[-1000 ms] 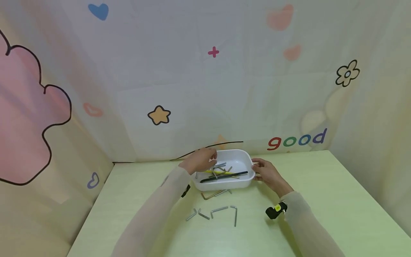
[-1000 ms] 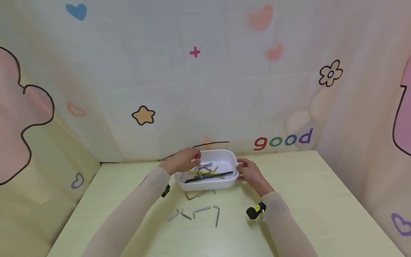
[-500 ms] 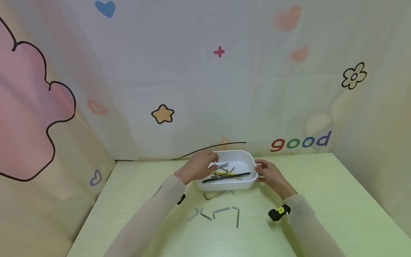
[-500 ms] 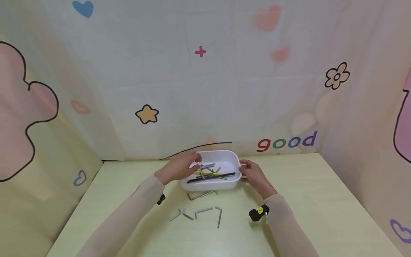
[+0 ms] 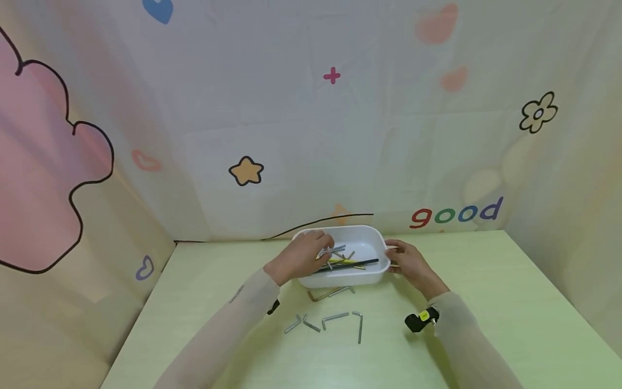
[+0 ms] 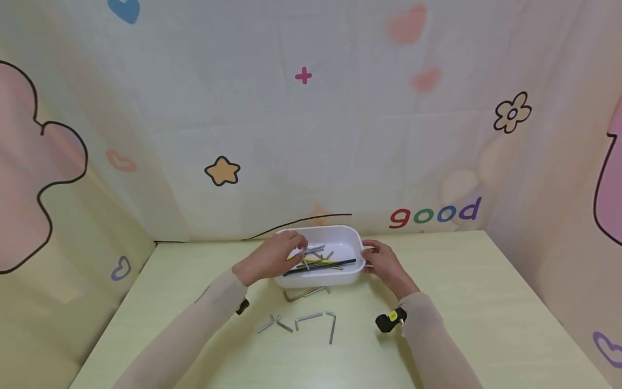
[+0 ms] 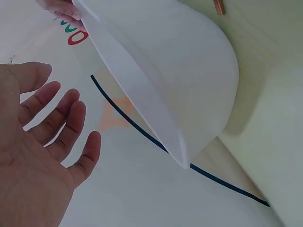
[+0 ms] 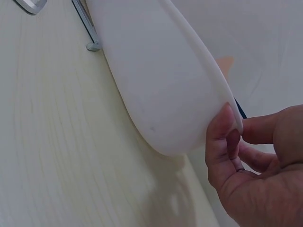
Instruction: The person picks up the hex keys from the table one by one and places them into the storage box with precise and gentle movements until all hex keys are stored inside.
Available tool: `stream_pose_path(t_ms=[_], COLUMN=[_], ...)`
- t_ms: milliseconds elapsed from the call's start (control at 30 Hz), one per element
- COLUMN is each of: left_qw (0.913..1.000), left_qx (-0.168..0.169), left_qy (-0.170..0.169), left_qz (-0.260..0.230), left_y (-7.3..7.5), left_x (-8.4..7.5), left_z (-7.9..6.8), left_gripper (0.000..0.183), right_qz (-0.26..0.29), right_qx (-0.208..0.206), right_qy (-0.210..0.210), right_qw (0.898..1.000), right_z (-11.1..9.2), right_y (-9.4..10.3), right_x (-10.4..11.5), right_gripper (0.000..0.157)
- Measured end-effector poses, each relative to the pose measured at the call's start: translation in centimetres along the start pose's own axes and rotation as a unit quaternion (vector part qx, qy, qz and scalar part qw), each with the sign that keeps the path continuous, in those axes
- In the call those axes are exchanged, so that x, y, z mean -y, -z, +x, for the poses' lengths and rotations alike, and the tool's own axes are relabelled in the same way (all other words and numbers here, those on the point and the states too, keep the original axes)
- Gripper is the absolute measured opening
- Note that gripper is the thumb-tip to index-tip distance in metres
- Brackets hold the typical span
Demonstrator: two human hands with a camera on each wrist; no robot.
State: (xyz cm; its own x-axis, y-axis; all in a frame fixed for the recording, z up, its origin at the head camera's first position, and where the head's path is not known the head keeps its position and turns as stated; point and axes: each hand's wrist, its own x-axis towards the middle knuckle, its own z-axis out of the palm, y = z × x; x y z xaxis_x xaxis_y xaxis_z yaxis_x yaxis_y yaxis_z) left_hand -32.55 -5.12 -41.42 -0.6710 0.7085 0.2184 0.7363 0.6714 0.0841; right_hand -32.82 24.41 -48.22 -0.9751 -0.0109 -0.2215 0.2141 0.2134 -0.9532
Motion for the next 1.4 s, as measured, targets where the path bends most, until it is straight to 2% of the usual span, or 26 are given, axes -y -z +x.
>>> stream_pose_path(t_ms=[300, 433, 667, 1100, 1400], left_qw=[0.9998, 0.9992, 0.9984, 0.9963, 0.9945], left_qx=[-0.011, -0.022, -0.014, -0.011, 0.036], left_qy=[-0.011, -0.027, -0.034, -0.053, -0.063], left_qz=[0.008, 0.02, 0.043, 0.067, 0.075], left_y=[0.2, 0.5, 0.5, 0.0, -1.1], left_x=[-0.7, -1.2, -2.0, -2.8, -3.9], left_z=[-1.0, -1.9, -3.6, -8.3, -9.5], left_gripper=[0.018, 0.018, 0.018, 0.02, 0.024], right_qz=[0.012, 0.017, 0.017, 0.018, 0.011], right_qx=[0.005, 0.007, 0.011, 0.017, 0.009], right_qy=[0.004, 0.008, 0.006, 0.008, 0.009], right_qw=[1.0, 1.0, 1.0, 1.0, 1.0], right_z=[0.0, 0.0, 0.0, -0.2, 0.0], right_y=[-0.2, -0.2, -0.3, -0.7, -0.1], right_x=[0.4, 0.5, 0.4, 0.1, -0.3], right_gripper=[0.045, 0.045, 0.045, 0.046, 0.046])
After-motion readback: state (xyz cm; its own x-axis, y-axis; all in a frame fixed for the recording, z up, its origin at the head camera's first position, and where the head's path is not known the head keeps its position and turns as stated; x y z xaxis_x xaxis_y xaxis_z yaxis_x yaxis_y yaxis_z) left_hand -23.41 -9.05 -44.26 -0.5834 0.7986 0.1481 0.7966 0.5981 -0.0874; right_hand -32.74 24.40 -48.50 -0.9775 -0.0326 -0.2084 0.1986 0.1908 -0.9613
